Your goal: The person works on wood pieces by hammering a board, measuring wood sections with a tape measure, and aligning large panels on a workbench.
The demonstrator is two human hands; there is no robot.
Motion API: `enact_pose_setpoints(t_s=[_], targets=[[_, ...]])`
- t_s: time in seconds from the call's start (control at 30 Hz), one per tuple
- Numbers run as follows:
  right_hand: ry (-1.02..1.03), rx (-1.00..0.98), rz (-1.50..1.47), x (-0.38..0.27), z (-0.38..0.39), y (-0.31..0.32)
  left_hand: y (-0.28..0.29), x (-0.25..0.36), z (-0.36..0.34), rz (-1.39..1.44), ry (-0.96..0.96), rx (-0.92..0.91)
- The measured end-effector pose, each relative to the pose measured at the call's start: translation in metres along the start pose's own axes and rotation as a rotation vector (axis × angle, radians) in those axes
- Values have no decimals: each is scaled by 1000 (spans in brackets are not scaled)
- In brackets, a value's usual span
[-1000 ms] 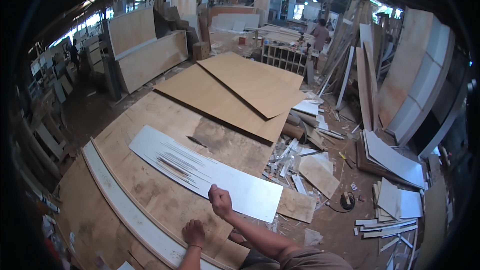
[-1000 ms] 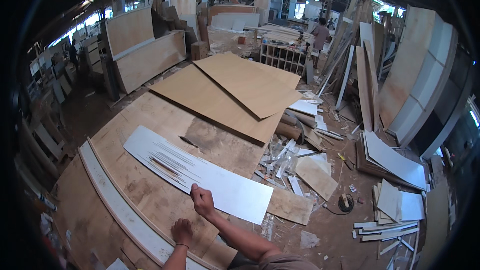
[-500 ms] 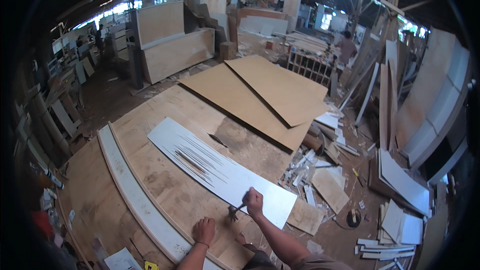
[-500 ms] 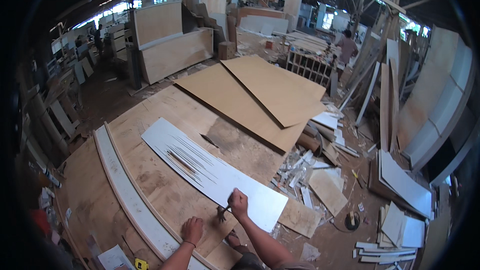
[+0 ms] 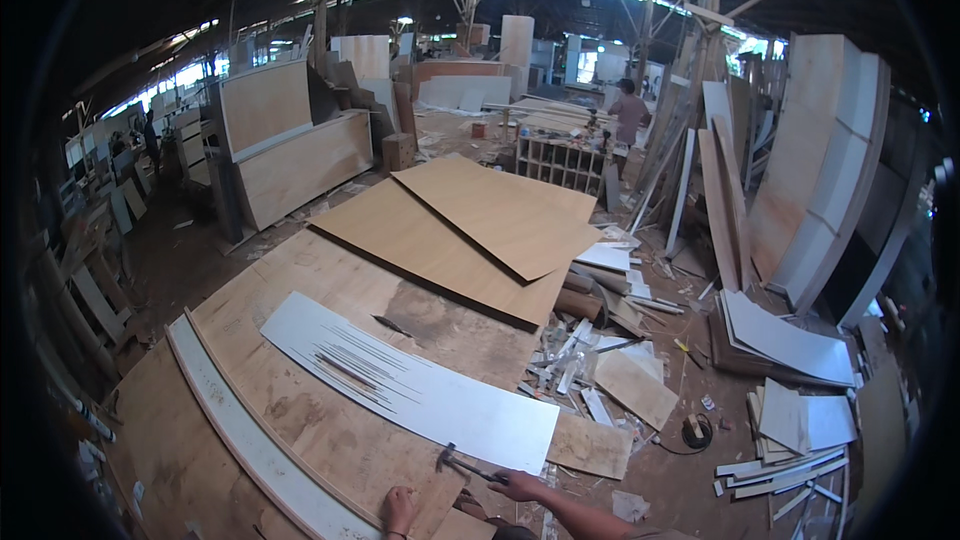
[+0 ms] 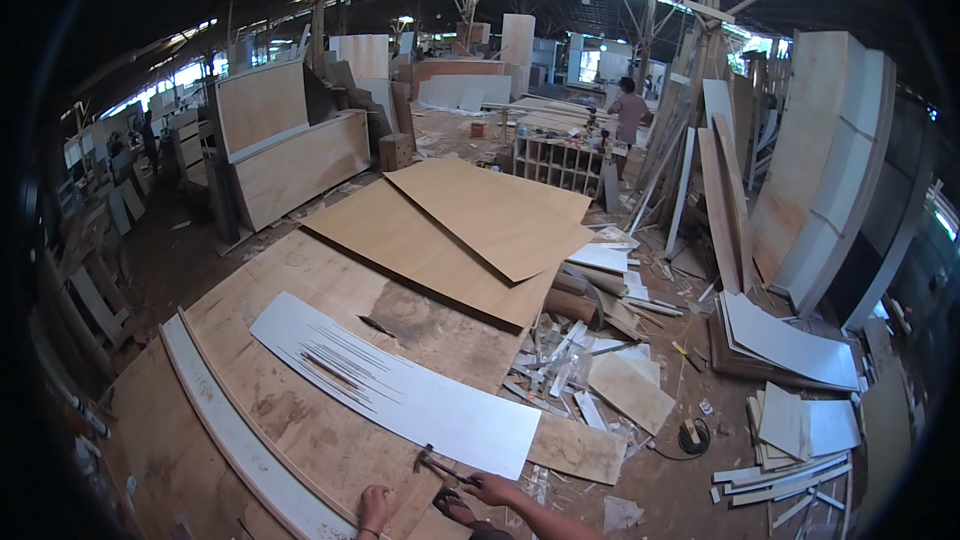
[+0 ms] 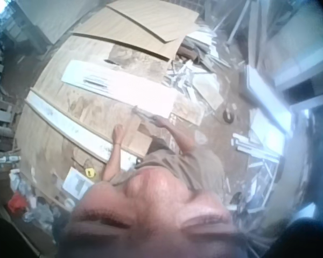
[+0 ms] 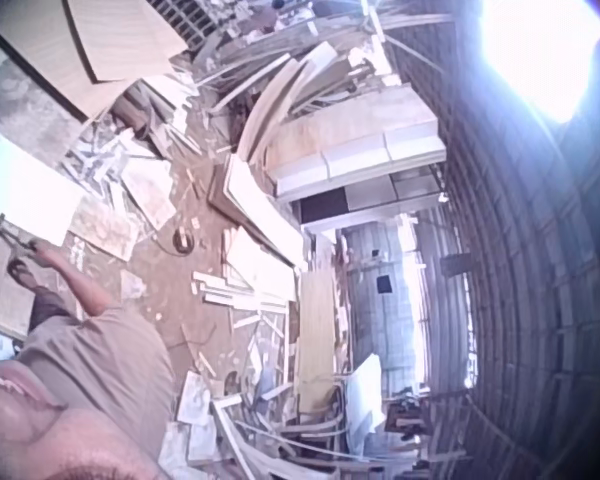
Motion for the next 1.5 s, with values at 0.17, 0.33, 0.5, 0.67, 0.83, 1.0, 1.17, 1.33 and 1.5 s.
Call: enact_pose_setpoints(t_s=[0.17, 0.33, 0.5, 0.67, 0.83, 1.0, 1.17, 1.33, 1.5], targets=[[195, -171, -108, -76, 23, 0, 20, 22, -2, 217, 217, -248], [180, -632, -240, -119, 71, -10, 51, 49, 42, 367, 100, -397], [255, -573, -346, -124, 76, -51, 81, 73, 87, 339, 16, -297], [480, -293, -220, -153, 83, -43, 95, 66, 103, 500, 201, -245], [541, -258, -78, -177, 104, -25, 113, 59, 102, 431, -260, -52], [495, -285, -73, -163, 118, -27, 113, 85, 126, 252, -367, -37], [459, -405, -63, -158, 132, -38, 103, 69, 144, 349, -195, -206], [469, -507, 65, -153, 131, -60, 77, 1, 144, 760, 127, -301], [280, -269, 161, -137, 119, -55, 84, 38, 141, 339, -317, -91]])
Point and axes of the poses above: each hand's wrist, its own z-axis away from the middle knuckle, its own y-axis out of the back of the hand, x = y × z, the point moved 9 cm from there along -z, towards the middle knuckle, and after that the axes turned 6 degrees about x, right-handed, at the moved point
